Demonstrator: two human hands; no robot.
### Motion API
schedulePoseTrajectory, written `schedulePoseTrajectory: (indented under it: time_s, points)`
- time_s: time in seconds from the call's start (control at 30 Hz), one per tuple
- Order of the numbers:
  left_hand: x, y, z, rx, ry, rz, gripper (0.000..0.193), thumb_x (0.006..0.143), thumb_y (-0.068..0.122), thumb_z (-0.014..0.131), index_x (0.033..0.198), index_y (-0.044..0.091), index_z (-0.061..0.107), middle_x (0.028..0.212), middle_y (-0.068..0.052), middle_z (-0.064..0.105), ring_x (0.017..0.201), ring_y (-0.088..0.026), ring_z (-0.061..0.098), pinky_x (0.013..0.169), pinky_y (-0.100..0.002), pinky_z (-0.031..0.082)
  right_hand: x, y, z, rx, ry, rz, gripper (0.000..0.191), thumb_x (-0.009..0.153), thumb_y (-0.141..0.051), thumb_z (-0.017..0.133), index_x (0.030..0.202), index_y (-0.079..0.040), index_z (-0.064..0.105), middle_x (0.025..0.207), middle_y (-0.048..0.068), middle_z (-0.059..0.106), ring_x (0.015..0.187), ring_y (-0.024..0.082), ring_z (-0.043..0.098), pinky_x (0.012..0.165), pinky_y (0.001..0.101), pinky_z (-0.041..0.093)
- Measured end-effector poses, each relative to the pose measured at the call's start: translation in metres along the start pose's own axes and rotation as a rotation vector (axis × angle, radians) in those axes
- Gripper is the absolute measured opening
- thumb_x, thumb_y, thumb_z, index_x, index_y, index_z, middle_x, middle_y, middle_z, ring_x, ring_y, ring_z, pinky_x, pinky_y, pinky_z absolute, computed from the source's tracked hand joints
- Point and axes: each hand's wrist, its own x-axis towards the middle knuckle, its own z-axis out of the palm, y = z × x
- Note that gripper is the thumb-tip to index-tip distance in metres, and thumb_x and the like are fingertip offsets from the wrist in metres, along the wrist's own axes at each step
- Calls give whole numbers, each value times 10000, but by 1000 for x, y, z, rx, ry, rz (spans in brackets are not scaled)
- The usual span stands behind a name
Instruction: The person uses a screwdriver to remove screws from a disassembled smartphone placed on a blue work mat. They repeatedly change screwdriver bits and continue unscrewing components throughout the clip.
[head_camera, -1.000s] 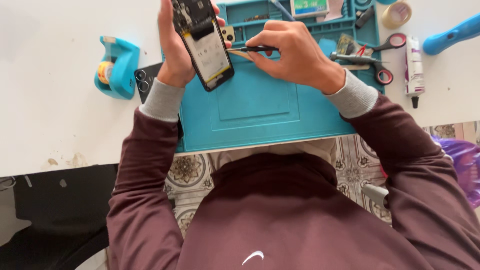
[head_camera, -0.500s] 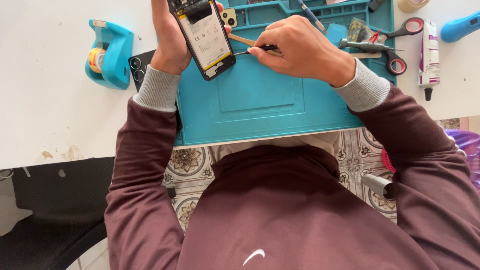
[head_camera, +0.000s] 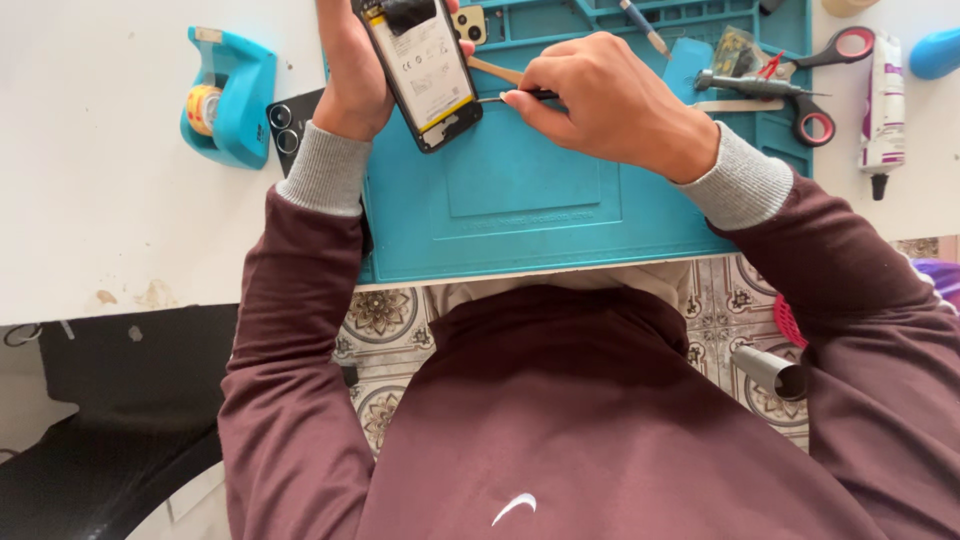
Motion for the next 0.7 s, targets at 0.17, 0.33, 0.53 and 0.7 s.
schedulePoseTrajectory:
  time_s: [0.17,0.33,0.53,0.7]
  points:
    - [7,-2,5,-22,30,-20,939,978,790,223,1334,-8,567,1237,-203,688,1057,-356,769,934,-463,669,-1,4,-5,-47,12,-51,218,1040,-147,744,939,33,671,817,139,642,695,333,620,643,427,487]
    - [15,-9,6,-39,49,-52,944,952,792,221,1325,-9,554,1214,-213,704,1128,-378,780,1009,-489,673,-2,8,-16,-28,11,-99,140,1017,-83,739,1016,18,643,920,147,629,771,323,637,683,417,506]
    - [19,-13,5,0,15,-86,954,946,800,208,1327,-4,553,1226,-245,725,1154,-368,772,969,-480,626,-5,11,-24,-32,-10,-40,153,1013,-97,753,1030,17,653,951,158,601,768,313,635,671,410,508]
    - [26,-10,10,25,12,-33,917,1002,776,215,1308,-13,566,1210,-258,723,1127,-372,773,914,-462,624,-3,18,-27,-63,-40,24,209,1051,-139,803,996,2,659,920,130,606,773,325,631,685,432,507]
